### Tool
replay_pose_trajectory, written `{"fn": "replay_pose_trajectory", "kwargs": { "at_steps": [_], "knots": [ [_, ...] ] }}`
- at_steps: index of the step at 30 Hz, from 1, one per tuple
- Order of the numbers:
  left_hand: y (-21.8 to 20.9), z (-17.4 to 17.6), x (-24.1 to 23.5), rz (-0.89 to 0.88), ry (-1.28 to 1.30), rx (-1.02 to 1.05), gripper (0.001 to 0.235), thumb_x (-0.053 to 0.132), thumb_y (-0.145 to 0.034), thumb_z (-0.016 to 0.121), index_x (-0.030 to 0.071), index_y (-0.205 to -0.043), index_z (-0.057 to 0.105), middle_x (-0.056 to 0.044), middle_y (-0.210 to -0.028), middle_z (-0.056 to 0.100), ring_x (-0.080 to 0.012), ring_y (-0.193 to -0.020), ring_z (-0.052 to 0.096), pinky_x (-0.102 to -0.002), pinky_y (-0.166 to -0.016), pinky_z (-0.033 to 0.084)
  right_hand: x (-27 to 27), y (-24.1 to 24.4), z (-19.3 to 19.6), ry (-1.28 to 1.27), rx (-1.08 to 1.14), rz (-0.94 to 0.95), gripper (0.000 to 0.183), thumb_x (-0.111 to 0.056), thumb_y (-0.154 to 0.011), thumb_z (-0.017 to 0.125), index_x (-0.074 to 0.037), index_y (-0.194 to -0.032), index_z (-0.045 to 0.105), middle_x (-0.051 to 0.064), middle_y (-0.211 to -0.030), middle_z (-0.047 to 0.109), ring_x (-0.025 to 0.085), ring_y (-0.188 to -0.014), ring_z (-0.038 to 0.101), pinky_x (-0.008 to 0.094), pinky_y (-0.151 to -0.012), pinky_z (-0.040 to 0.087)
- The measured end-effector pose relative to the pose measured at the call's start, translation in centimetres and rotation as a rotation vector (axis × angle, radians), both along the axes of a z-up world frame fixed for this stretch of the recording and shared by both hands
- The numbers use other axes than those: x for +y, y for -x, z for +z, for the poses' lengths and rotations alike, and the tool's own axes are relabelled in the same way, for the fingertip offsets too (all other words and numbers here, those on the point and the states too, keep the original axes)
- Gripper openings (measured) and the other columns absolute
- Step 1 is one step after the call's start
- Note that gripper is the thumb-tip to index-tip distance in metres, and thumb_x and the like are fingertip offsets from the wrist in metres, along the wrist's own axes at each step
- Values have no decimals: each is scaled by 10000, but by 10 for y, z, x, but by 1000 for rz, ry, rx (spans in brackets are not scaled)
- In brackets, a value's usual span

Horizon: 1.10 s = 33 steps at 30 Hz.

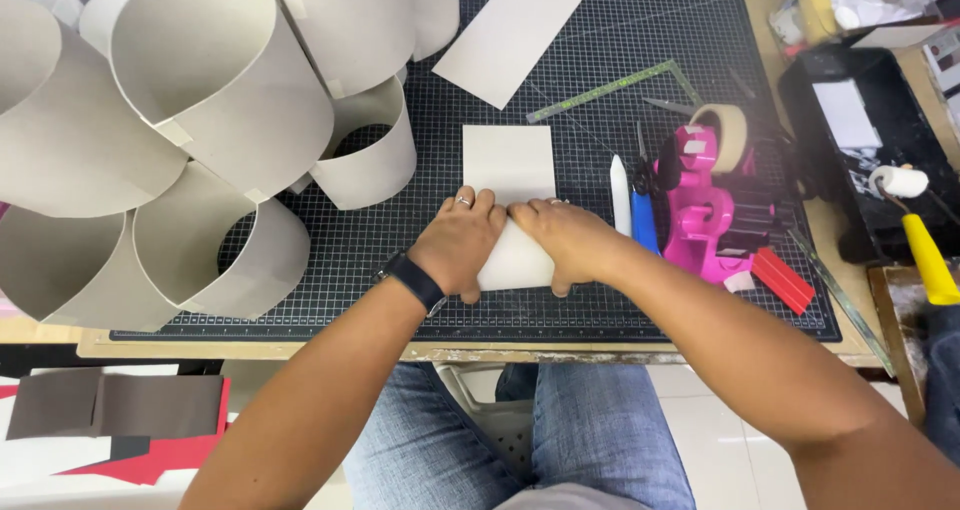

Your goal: Assembling and joining cardboard cylinders using adhesive tape on a workshop table.

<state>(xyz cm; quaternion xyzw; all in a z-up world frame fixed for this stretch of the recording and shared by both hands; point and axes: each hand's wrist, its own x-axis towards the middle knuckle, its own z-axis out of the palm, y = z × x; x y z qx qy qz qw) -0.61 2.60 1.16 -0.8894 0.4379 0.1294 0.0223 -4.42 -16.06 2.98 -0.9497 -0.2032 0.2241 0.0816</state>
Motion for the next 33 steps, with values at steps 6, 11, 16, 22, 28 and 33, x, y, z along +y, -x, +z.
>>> {"fn": "replay_pose_trajectory", "kwargs": {
  "at_steps": [6, 11, 16, 22, 28, 33],
  "knots": [
    [-22, 12, -3, 18, -6, 196, 1187, 340, -359, 958, -23, -1394, 505, -184, -1333, 514, -384, -1255, 455, -490, -1122, 408, -10, -23, -3, -24, 125, -10, 1330, -100, -344, 1029, 18, -1497, 376, 280, -1331, 621, 448, -1280, 596, 524, -1109, 482],
    [-14, 17, -1, 34, -19, 220, 1176, 367, -380, 973, -22, -1391, 513, -180, -1347, 525, -386, -1273, 458, -510, -1137, 401, -9, -22, -2, -36, 145, -3, 1379, -161, -342, 1063, -4, -1515, 356, 267, -1347, 612, 433, -1299, 587, 507, -1104, 486],
    [10, -2, 4, 42, 23, -29, 1202, 554, -460, 986, 12, -1399, 466, -194, -1334, 506, -369, -1269, 438, -473, -1113, 333, 3, 2, 34, -97, 117, -10, 1267, -339, -485, 1059, 26, -1499, 393, 312, -1354, 595, 440, -1335, 553, 530, -1114, 482],
    [65, 24, 23, 74, 277, -159, 1139, 475, -653, 947, -3, -1497, 351, -215, -1400, 494, -351, -1343, 416, -484, -1184, 214, -13, 13, 83, -410, 271, -176, 646, -585, -970, 523, -81, -1372, 573, 272, -1326, 659, 487, -1301, 583, 634, -1069, 478],
    [127, 8, 35, -15, 762, -491, 213, 178, -958, 702, 54, -1126, 662, -114, -917, 637, -300, -893, 637, -464, -841, 497, -6, 8, 76, -478, 307, -192, 720, -639, -981, 360, -99, -1416, 558, 320, -1367, 623, 529, -1332, 537, 644, -1100, 434],
    [180, 12, 62, -64, 741, -312, 158, 74, -968, 546, 66, -1079, 658, -70, -886, 608, -284, -818, 558, -435, -780, 461, 9, 10, 42, -198, 211, -197, 984, -666, -694, 690, -351, -1559, 341, 33, -1536, 510, 261, -1215, 555, 371, -966, 445]
  ]
}}
